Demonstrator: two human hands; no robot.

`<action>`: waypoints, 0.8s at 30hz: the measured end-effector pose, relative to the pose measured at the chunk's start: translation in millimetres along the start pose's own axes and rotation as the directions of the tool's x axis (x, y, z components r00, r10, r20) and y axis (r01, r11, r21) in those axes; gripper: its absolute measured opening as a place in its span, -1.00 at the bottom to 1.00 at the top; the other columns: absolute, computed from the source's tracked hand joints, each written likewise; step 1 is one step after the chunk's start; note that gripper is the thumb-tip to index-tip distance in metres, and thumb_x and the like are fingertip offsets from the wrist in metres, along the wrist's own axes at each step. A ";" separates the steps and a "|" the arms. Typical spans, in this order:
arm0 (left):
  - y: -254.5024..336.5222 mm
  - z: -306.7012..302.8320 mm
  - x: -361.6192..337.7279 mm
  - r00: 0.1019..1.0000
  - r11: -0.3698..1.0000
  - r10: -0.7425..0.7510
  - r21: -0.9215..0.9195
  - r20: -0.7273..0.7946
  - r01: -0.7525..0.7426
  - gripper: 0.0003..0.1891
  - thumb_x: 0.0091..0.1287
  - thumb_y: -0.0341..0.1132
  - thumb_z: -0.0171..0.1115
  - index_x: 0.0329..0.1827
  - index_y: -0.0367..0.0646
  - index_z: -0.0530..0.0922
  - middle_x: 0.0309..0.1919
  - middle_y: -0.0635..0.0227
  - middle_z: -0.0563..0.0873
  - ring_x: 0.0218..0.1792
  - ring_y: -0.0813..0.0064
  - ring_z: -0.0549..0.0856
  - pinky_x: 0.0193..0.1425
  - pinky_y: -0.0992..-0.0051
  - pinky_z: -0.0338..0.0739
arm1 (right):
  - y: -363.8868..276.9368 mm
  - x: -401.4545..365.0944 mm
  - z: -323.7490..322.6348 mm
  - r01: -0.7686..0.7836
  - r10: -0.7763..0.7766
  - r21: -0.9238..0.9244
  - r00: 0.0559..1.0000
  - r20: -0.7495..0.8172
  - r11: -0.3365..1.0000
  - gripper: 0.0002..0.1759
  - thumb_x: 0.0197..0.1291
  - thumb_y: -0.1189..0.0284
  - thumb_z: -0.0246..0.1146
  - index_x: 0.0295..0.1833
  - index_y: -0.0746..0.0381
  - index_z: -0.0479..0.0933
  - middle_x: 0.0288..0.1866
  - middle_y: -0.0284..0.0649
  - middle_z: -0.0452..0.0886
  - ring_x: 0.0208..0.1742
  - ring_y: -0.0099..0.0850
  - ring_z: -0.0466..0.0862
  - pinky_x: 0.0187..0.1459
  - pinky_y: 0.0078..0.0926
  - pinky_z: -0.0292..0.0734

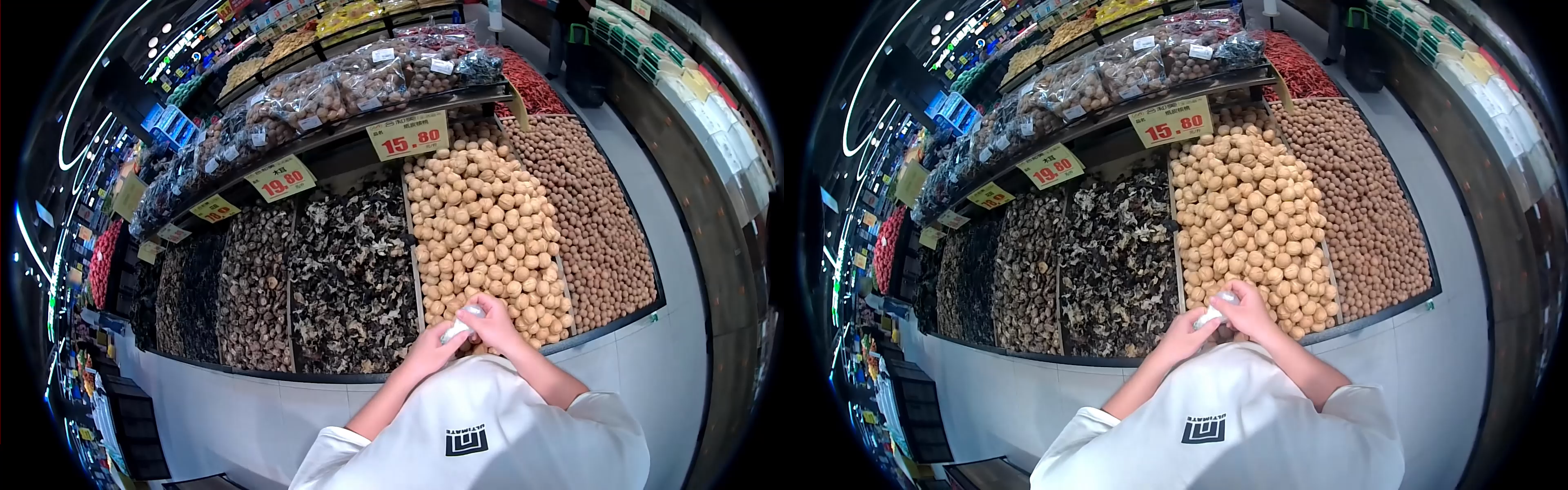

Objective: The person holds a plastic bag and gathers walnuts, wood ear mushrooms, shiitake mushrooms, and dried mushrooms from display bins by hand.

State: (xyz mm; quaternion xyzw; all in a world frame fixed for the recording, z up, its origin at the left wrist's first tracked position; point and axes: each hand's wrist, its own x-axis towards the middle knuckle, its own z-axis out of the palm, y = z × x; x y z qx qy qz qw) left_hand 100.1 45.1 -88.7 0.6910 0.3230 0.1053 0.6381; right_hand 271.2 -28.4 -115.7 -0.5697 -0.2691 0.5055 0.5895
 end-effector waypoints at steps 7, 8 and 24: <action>12.6 -5.0 -11.5 0.978 0.862 0.149 0.504 -0.148 -0.055 -0.60 0.42 0.00 0.40 0.14 -0.07 0.70 -0.24 -0.01 0.80 -0.22 0.00 0.82 -0.16 0.18 0.67 | -13.0 8.0 13.6 0.064 -0.060 -0.318 0.998 0.020 0.946 -0.76 0.38 0.31 0.40 -0.04 0.21 0.58 -0.43 -0.22 0.67 -0.54 -0.52 0.63 -0.55 -0.47 0.48; 15.6 -4.8 -15.9 0.974 0.846 0.174 0.529 -0.142 -0.074 -0.62 0.43 -0.01 0.39 0.13 -0.06 0.71 -0.22 0.01 0.81 -0.19 -0.03 0.81 -0.15 0.16 0.68 | -9.9 7.9 14.8 0.064 -0.058 -0.321 0.998 0.028 0.945 -0.76 0.38 0.31 0.40 -0.04 0.21 0.58 -0.43 -0.22 0.67 -0.54 -0.52 0.63 -0.55 -0.47 0.48; -51.2 10.0 -57.1 0.965 0.978 -0.104 0.150 -0.240 0.143 -0.67 0.57 -0.08 0.24 0.16 -0.10 0.74 -0.31 0.16 0.83 -0.30 0.29 0.81 -0.13 0.35 0.65 | 22.0 -38.4 18.1 0.111 -0.097 -0.431 0.994 0.054 0.896 -0.62 0.44 0.31 0.36 0.26 0.24 0.59 -0.25 -0.19 0.71 -0.25 -0.45 0.72 -0.21 -0.46 0.64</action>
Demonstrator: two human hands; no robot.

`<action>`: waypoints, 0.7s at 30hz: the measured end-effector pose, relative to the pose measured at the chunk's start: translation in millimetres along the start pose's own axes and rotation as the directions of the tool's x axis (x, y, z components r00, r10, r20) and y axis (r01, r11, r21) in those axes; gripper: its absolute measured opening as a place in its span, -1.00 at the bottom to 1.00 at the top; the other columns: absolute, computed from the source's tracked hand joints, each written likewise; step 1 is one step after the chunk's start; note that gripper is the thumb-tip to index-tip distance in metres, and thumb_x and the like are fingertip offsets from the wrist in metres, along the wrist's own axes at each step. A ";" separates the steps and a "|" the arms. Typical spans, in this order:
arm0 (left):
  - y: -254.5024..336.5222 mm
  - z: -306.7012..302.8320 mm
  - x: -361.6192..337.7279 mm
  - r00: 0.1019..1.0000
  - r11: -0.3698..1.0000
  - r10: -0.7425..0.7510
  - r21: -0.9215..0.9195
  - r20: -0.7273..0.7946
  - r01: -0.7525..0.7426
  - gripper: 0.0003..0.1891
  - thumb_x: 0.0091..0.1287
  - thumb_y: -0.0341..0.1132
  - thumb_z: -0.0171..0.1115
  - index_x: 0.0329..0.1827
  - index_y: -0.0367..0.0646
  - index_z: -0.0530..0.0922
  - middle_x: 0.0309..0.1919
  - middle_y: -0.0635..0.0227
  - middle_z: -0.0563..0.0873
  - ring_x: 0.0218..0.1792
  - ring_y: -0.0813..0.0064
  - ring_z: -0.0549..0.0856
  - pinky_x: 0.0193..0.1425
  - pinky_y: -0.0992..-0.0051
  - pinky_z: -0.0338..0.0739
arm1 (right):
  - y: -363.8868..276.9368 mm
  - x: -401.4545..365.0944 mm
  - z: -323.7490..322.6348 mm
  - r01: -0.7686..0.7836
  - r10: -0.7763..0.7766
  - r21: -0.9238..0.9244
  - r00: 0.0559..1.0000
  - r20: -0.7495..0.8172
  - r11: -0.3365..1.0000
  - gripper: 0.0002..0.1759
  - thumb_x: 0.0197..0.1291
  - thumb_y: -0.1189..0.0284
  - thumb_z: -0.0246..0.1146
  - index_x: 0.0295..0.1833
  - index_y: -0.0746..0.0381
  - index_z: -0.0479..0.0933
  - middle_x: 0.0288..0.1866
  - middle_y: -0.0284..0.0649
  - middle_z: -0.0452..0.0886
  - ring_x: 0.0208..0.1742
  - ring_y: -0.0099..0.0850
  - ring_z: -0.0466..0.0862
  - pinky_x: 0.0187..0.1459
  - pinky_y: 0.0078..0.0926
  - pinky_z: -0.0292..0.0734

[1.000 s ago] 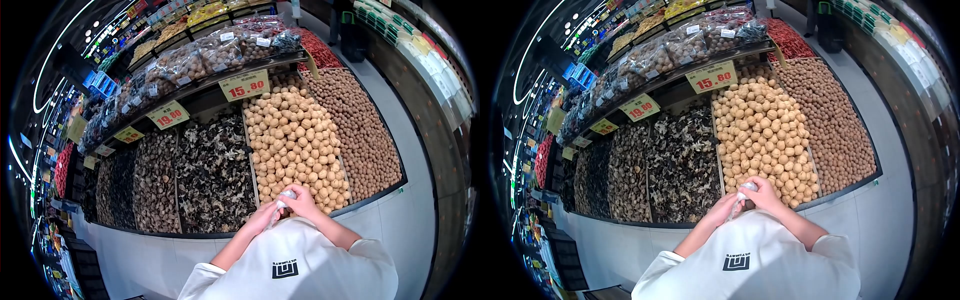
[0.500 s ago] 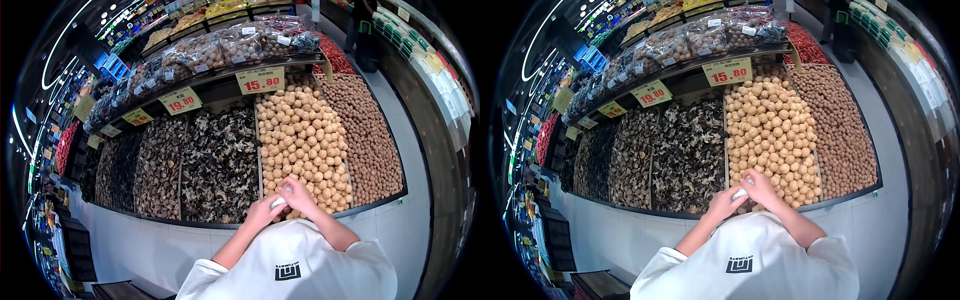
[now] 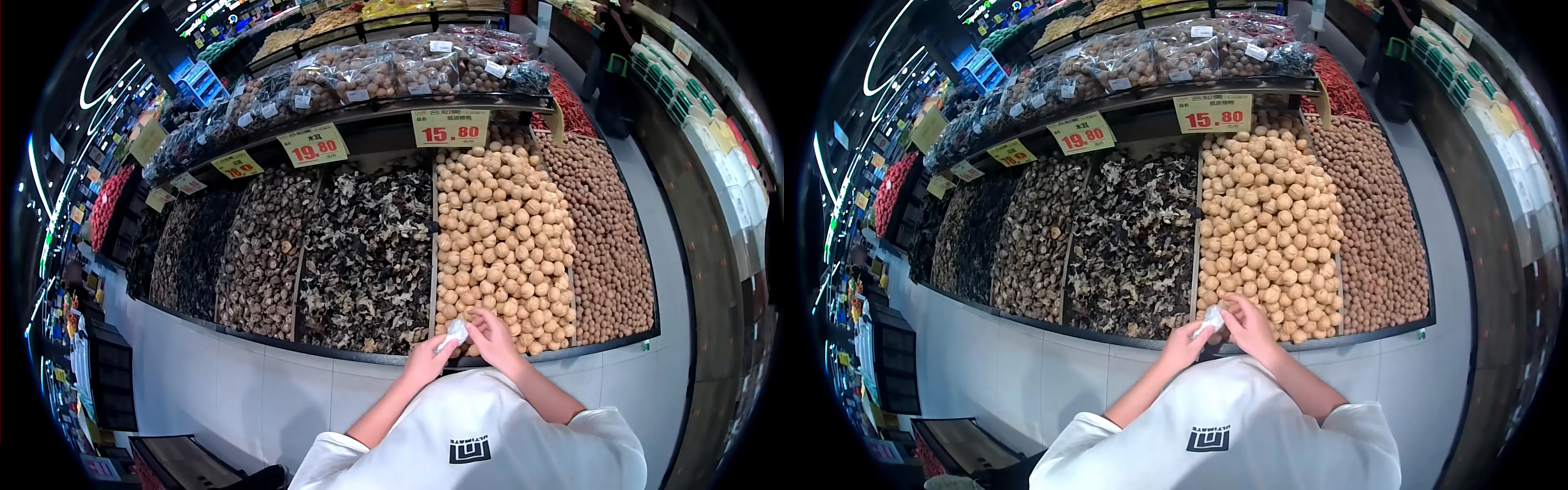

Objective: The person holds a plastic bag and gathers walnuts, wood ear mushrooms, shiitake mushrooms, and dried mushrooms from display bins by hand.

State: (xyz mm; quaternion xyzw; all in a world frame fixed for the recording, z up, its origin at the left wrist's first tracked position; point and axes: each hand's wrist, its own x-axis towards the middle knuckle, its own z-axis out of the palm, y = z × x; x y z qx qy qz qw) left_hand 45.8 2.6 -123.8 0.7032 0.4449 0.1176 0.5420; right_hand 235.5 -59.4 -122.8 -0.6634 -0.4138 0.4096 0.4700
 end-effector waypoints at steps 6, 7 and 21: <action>-10.6 -0.7 -19.9 0.999 0.987 -0.025 -0.160 -0.031 0.020 -0.62 0.58 -0.07 0.25 0.16 -0.21 0.73 -0.19 0.19 0.85 -0.22 0.48 0.76 -0.04 0.42 0.62 | 3.7 5.8 4.5 0.029 -0.027 0.030 0.999 -0.044 0.999 -0.60 0.40 0.41 0.38 0.26 0.33 0.58 -0.09 -0.13 0.74 -0.12 -0.39 0.77 -0.08 -0.46 0.69; -17.1 -0.4 -20.5 0.998 0.986 -0.033 -0.164 -0.044 0.025 -0.62 0.58 -0.07 0.25 0.16 -0.21 0.73 -0.19 0.19 0.85 -0.22 0.48 0.76 -0.04 0.42 0.62 | 0.1 14.0 7.0 0.031 -0.030 0.030 0.999 -0.029 0.999 -0.60 0.40 0.41 0.38 0.26 0.33 0.58 -0.09 -0.13 0.74 -0.12 -0.39 0.77 -0.08 -0.46 0.69; -37.7 -37.2 -55.2 0.946 0.961 -0.158 -0.263 -0.284 0.082 -0.70 0.56 -0.16 0.32 0.03 -0.26 0.73 -0.41 0.51 0.69 -0.33 0.73 0.55 -0.25 0.53 0.49 | -69.0 244.4 54.3 0.494 -0.515 -0.760 0.821 0.247 0.422 -0.60 0.00 0.51 0.51 -0.03 0.23 0.54 -0.04 -0.08 0.60 0.08 -0.03 0.62 0.08 -0.08 0.57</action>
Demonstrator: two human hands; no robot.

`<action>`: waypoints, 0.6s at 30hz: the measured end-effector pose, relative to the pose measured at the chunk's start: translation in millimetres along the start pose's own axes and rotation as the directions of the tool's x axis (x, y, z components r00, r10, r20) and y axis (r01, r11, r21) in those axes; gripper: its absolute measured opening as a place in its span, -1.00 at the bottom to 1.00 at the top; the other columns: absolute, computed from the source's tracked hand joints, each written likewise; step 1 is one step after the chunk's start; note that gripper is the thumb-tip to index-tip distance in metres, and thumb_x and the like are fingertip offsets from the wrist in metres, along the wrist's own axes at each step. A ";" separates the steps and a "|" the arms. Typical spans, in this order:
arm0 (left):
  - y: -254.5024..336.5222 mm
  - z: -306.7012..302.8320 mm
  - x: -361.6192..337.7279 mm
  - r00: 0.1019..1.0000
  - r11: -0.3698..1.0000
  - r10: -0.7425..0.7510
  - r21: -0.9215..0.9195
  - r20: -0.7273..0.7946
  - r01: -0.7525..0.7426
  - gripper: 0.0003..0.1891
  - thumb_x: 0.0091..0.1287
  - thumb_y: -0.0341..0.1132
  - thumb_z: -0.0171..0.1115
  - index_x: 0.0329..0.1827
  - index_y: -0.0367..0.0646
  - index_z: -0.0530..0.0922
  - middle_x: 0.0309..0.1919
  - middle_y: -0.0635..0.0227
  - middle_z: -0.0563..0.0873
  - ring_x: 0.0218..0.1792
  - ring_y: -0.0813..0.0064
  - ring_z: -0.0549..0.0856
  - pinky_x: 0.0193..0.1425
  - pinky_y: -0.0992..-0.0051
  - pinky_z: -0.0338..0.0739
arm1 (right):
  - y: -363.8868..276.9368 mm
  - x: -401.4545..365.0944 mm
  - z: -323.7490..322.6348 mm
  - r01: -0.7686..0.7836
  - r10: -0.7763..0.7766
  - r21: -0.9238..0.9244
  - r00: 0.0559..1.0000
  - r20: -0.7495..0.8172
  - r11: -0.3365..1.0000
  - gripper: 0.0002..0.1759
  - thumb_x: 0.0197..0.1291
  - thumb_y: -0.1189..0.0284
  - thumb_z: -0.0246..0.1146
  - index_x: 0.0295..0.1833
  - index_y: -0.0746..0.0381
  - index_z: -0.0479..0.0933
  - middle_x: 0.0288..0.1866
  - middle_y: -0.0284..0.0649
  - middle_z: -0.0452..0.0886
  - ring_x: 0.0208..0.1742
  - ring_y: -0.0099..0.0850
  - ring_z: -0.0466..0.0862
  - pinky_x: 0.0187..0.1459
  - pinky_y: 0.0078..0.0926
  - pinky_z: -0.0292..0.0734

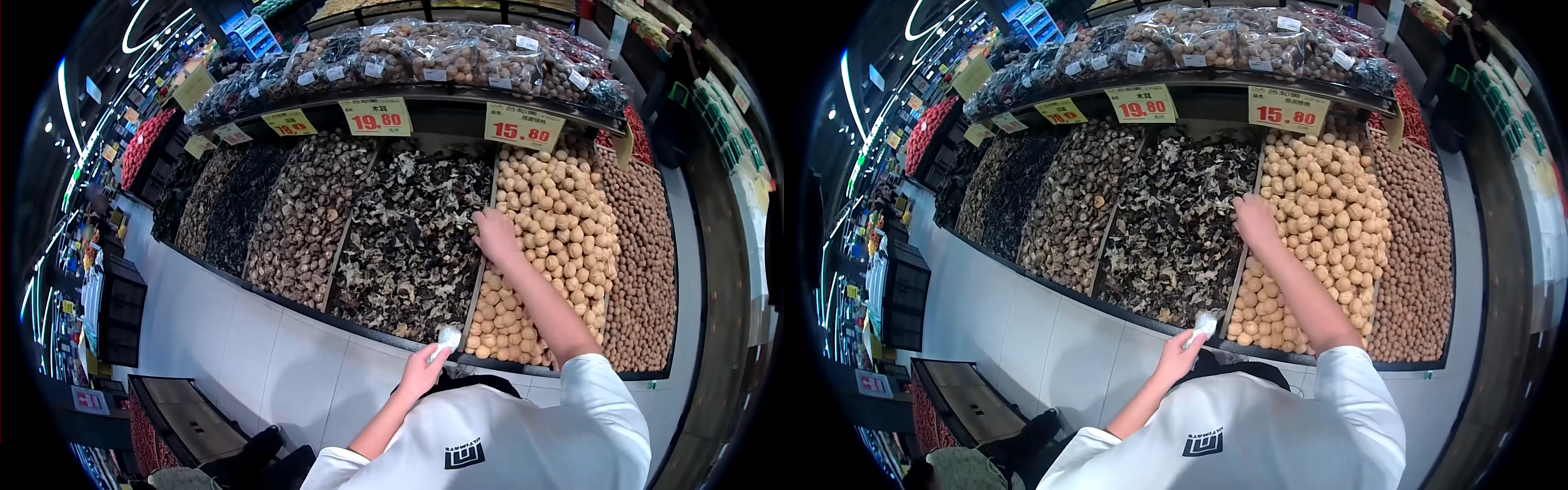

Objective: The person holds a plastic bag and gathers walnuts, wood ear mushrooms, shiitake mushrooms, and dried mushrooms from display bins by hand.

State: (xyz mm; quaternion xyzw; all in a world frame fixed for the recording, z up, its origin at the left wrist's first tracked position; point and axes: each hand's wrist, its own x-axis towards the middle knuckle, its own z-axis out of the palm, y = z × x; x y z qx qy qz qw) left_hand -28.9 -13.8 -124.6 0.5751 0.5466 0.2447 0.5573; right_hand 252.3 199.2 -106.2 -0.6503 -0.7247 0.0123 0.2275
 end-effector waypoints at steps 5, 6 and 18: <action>6.2 -20.9 -0.2 0.992 0.990 -0.114 -0.093 -0.053 0.109 -0.68 0.55 -0.13 0.32 -0.02 -0.28 0.70 -0.44 0.28 0.72 -0.39 0.65 0.56 -0.26 0.47 0.53 | 4.0 13.7 29.9 0.043 -0.026 -0.131 0.992 0.125 0.990 -0.59 -0.02 0.47 0.54 -0.03 0.20 0.58 -0.08 -0.13 0.63 0.06 -0.08 0.65 0.05 -0.06 0.56; 4.7 -25.5 4.9 0.997 0.997 -0.039 -0.077 -0.073 0.033 -0.68 0.54 -0.13 0.32 -0.01 -0.28 0.70 -0.45 0.29 0.72 -0.41 0.65 0.56 -0.27 0.47 0.52 | 0.3 15.1 30.7 0.068 -0.048 -0.165 0.991 0.122 0.984 -0.61 -0.01 0.47 0.52 -0.05 0.20 0.57 -0.10 -0.14 0.63 0.04 -0.08 0.65 0.03 -0.05 0.56; 23.5 -91.9 96.7 0.996 0.996 0.087 -0.023 0.035 -0.087 -0.64 0.53 -0.11 0.33 0.13 -0.23 0.74 -0.30 0.27 0.84 -0.29 0.60 0.70 -0.15 0.47 0.59 | -2.2 22.8 -27.1 -0.109 0.103 0.133 0.993 0.048 0.985 -0.64 0.00 0.55 0.47 -0.03 0.24 0.60 -0.14 -0.07 0.62 0.01 0.01 0.65 0.03 -0.10 0.59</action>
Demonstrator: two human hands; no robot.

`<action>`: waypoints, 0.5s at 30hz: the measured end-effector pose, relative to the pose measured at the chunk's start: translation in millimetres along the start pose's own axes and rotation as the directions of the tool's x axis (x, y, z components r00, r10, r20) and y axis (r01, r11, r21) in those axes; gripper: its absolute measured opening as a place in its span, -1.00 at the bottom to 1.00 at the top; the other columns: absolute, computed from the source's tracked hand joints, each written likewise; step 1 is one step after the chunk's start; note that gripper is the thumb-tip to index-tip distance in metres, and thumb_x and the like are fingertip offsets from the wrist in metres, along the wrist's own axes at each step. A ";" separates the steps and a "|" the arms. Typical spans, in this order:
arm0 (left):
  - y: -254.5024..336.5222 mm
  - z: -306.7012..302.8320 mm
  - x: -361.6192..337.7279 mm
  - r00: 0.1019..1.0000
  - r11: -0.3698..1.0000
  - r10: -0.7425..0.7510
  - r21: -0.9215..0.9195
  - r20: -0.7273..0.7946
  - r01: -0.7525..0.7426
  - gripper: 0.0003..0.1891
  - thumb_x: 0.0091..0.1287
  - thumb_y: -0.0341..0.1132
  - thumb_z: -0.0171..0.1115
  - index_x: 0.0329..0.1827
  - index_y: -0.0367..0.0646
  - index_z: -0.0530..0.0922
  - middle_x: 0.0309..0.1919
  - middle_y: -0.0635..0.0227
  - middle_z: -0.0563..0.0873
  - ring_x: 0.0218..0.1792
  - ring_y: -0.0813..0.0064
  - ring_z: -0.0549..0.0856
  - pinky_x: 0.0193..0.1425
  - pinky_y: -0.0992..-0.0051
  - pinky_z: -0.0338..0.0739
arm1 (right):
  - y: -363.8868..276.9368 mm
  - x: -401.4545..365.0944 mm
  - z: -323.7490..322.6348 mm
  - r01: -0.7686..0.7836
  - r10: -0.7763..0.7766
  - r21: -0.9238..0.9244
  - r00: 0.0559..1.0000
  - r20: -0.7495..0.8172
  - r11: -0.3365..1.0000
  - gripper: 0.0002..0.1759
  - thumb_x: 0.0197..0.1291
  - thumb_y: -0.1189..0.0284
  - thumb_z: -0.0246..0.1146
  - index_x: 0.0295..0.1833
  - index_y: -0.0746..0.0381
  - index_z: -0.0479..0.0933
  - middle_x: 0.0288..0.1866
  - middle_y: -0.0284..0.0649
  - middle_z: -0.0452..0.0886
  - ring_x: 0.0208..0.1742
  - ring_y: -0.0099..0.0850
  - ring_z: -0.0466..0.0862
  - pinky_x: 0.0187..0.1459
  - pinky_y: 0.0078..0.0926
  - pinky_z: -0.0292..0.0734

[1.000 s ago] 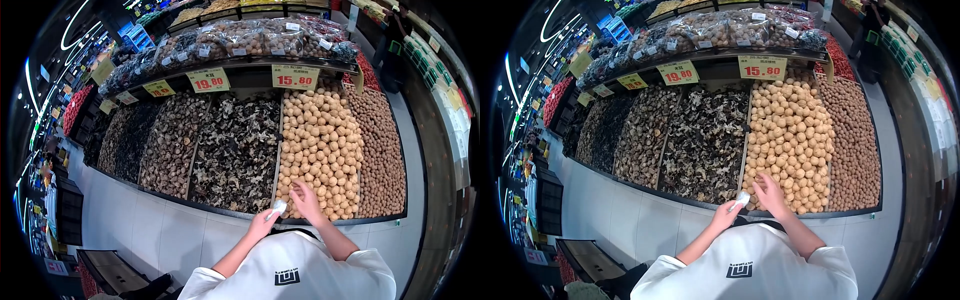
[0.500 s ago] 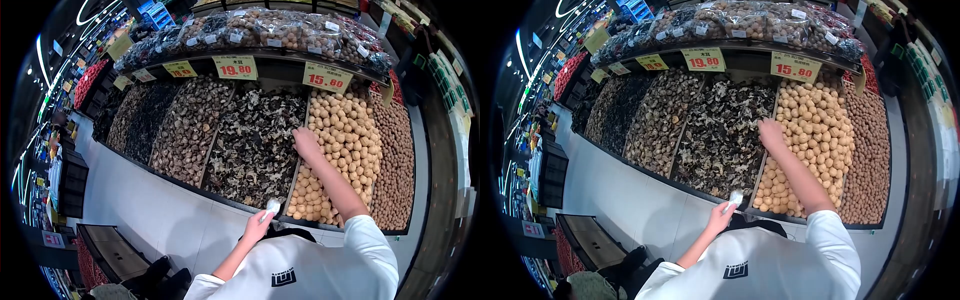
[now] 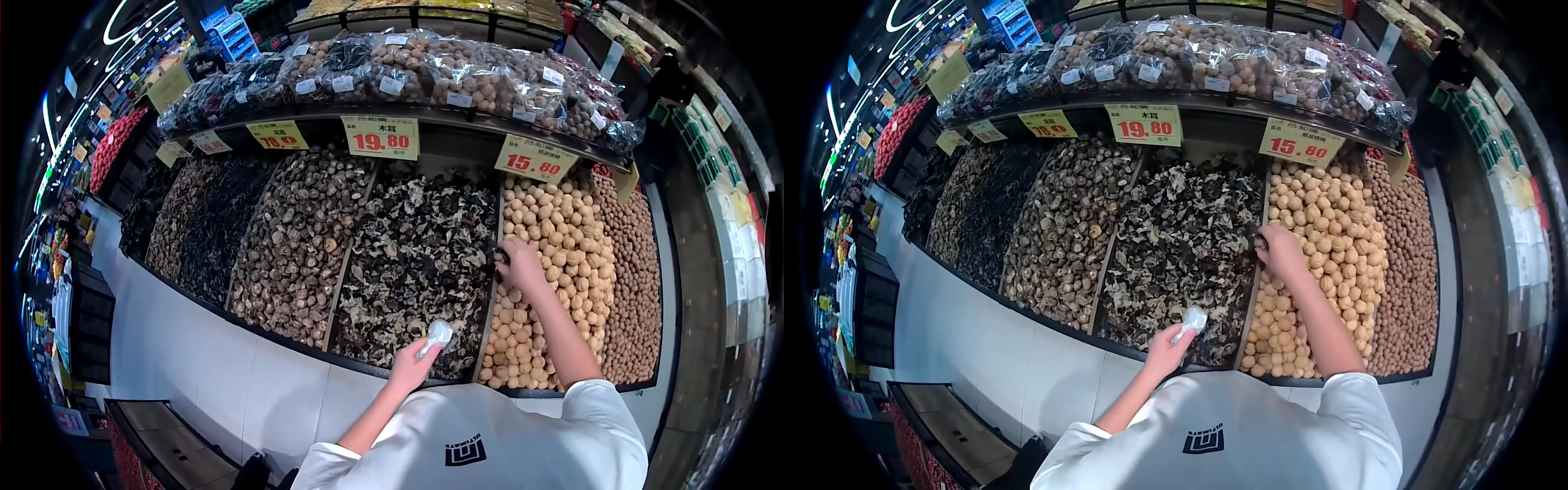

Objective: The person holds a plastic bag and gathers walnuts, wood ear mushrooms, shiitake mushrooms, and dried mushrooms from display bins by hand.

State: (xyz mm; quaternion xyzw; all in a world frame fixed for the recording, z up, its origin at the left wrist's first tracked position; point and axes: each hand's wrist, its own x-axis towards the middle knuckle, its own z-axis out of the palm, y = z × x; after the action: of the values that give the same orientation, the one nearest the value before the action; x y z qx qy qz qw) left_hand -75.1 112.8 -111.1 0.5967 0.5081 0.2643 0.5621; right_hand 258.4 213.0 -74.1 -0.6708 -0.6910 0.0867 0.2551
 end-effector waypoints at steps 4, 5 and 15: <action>4.7 -15.3 20.7 0.996 1.000 -0.007 -0.008 0.084 0.008 -0.64 0.55 -0.09 0.32 0.15 -0.21 0.73 -0.25 0.26 0.84 -0.27 0.62 0.69 -0.11 0.49 0.59 | -0.2 43.4 1.3 0.022 -0.023 -0.024 1.000 -0.019 0.999 -0.59 0.03 0.52 0.49 0.04 0.25 0.61 -0.10 -0.06 0.64 0.06 0.00 0.65 0.09 -0.13 0.59; 6.4 -16.0 25.4 0.997 1.000 -0.006 -0.020 0.077 0.008 -0.63 0.55 -0.08 0.32 0.14 -0.22 0.73 -0.26 0.26 0.82 -0.25 0.61 0.68 -0.09 0.49 0.58 | -2.7 59.1 3.9 -0.007 0.005 -0.038 0.999 -0.051 0.999 -0.61 0.04 0.50 0.49 0.03 0.26 0.62 -0.08 -0.06 0.64 0.05 0.01 0.65 0.09 -0.12 0.60; 16.3 -23.1 60.5 0.992 0.993 0.012 -0.116 0.129 0.003 -0.67 0.55 -0.13 0.32 0.08 -0.24 0.73 -0.35 0.42 0.72 -0.32 0.68 0.57 -0.19 0.54 0.51 | 14.5 193.6 76.5 -0.030 0.027 -0.030 0.995 -0.101 0.999 -0.56 0.10 0.44 0.51 0.12 0.27 0.65 0.03 -0.05 0.69 0.13 -0.03 0.68 0.15 -0.14 0.63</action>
State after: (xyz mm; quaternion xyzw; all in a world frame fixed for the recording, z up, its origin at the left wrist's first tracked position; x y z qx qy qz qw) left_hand -69.7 179.2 -106.0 0.5800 0.4531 0.2552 0.6270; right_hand 241.2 419.3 -100.5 -0.6882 -0.6688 0.0455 0.2775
